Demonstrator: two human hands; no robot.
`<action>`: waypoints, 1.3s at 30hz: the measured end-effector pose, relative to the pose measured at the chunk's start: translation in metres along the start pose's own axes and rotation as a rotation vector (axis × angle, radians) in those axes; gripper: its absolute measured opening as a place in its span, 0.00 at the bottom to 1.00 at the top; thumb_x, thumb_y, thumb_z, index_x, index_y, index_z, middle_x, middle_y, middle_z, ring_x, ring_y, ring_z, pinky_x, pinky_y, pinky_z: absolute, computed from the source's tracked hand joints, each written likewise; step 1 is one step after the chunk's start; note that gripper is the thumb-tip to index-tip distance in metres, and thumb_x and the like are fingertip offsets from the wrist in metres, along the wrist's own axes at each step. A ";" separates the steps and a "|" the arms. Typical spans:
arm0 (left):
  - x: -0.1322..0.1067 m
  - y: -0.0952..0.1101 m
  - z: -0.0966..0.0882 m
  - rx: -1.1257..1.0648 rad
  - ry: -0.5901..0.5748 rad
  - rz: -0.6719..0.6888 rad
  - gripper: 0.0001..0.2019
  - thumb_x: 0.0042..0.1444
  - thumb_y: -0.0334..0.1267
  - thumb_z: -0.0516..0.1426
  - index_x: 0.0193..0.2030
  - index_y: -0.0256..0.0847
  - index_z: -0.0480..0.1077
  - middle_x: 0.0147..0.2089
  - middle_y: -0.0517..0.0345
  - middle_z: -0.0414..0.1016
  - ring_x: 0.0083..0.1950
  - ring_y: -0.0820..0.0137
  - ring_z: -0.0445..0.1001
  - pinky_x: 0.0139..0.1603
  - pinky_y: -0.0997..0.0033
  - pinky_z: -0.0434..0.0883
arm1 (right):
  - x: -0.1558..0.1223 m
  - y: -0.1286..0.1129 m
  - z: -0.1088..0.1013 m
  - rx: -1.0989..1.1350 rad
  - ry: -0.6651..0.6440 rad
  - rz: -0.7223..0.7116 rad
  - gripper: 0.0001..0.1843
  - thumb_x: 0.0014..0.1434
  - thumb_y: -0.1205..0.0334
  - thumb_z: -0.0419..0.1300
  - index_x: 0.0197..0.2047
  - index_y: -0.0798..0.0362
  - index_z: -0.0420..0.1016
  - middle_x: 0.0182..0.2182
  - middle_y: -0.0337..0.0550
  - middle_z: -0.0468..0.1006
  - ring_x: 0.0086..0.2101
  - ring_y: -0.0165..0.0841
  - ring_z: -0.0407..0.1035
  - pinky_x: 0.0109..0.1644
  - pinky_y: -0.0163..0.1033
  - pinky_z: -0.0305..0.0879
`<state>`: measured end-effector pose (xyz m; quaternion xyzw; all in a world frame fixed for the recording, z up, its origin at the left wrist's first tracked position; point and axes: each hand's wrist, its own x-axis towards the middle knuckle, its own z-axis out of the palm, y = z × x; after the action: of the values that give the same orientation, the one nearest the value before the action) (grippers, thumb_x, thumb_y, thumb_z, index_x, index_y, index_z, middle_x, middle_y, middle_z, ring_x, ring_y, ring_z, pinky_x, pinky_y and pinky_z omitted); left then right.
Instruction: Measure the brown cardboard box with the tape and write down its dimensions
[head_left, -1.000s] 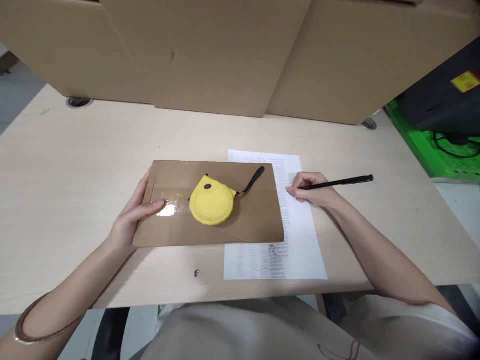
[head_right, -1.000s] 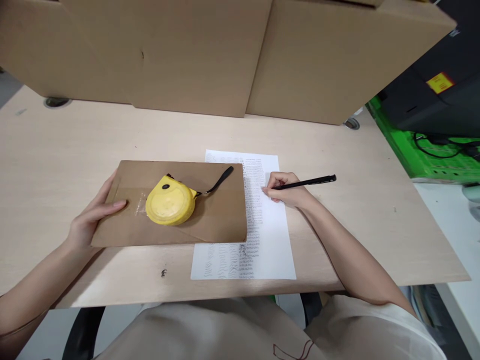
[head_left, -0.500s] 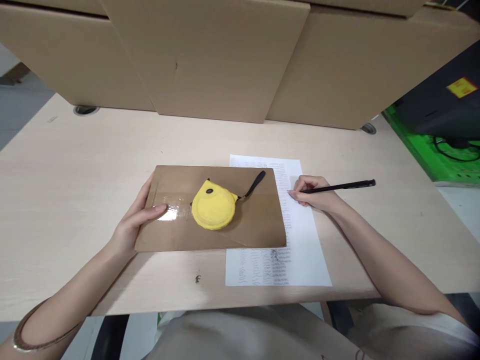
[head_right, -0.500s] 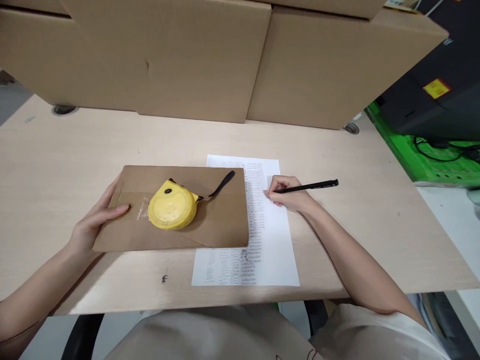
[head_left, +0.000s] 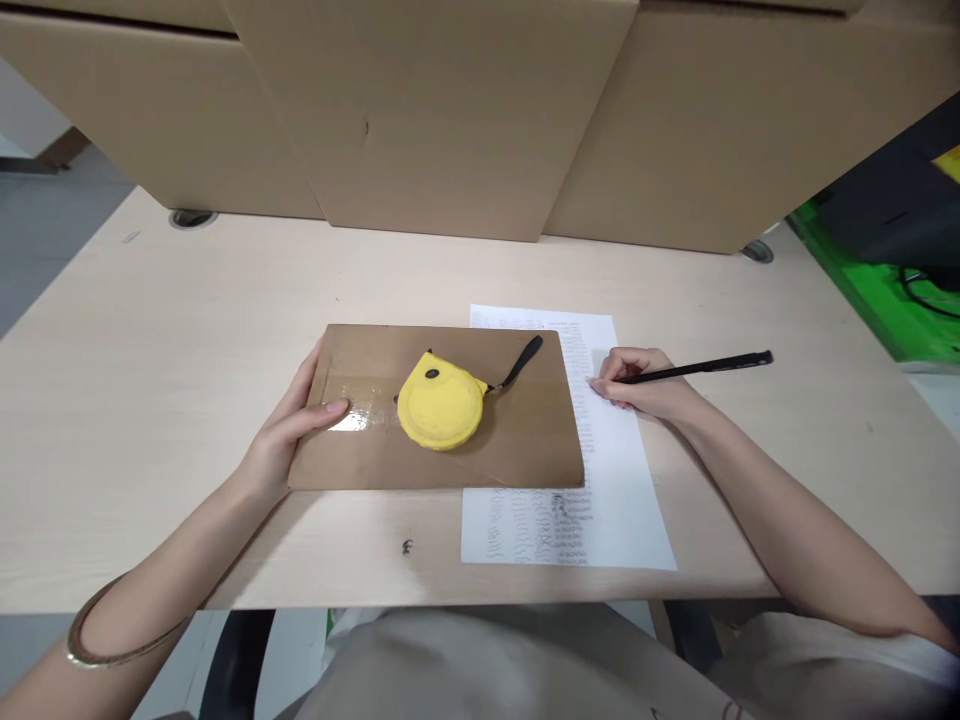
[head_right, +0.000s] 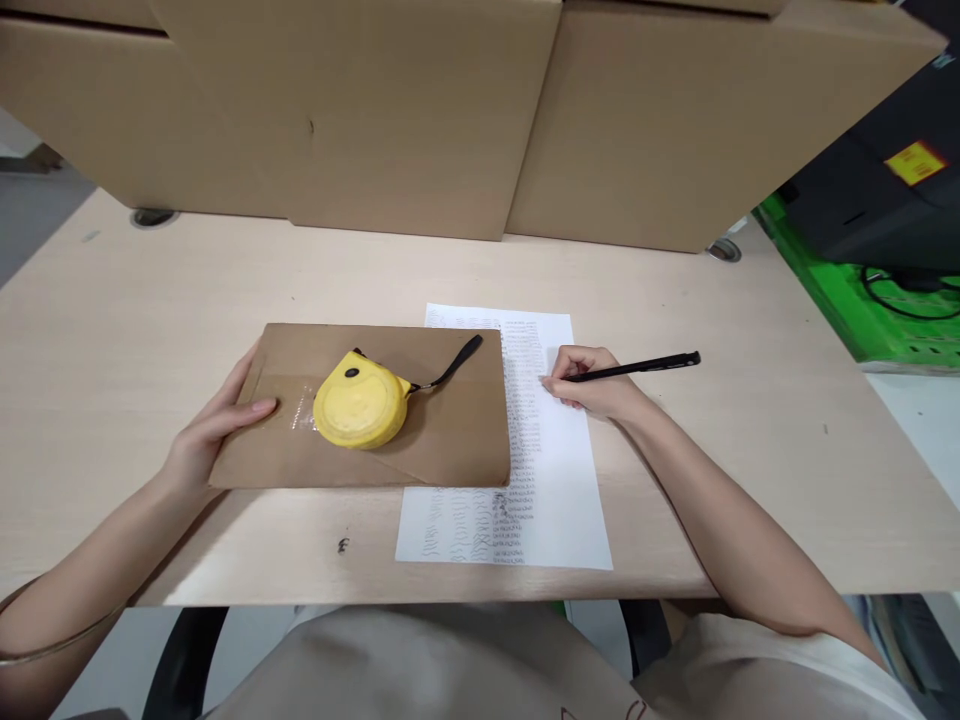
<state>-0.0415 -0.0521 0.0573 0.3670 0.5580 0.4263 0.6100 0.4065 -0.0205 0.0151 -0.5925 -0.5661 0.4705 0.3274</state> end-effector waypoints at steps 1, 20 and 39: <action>0.001 -0.001 -0.001 -0.012 -0.001 0.007 0.46 0.55 0.47 0.74 0.81 0.64 0.68 0.79 0.61 0.76 0.73 0.41 0.77 0.57 0.59 0.84 | 0.000 0.000 0.000 0.001 0.002 0.002 0.30 0.45 0.45 0.86 0.20 0.49 0.70 0.16 0.38 0.69 0.18 0.25 0.57 0.22 0.35 0.50; 0.006 -0.005 -0.001 0.036 -0.095 0.076 0.52 0.54 0.47 0.72 0.85 0.54 0.61 0.82 0.50 0.72 0.79 0.34 0.72 0.73 0.41 0.78 | -0.002 -0.003 0.000 -0.100 0.095 0.052 0.23 0.44 0.55 0.81 0.19 0.49 0.70 0.18 0.37 0.67 0.21 0.27 0.56 0.28 0.39 0.48; 0.008 -0.004 -0.001 0.049 -0.156 0.100 0.56 0.54 0.47 0.71 0.88 0.50 0.54 0.83 0.48 0.70 0.82 0.35 0.67 0.78 0.39 0.72 | -0.016 -0.032 0.001 -0.298 0.095 0.217 0.31 0.72 0.50 0.61 0.19 0.45 0.56 0.15 0.36 0.57 0.20 0.31 0.50 0.32 0.45 0.47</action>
<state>-0.0422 -0.0462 0.0506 0.4414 0.5000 0.4124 0.6205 0.3957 -0.0313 0.0469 -0.7135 -0.5462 0.3853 0.2100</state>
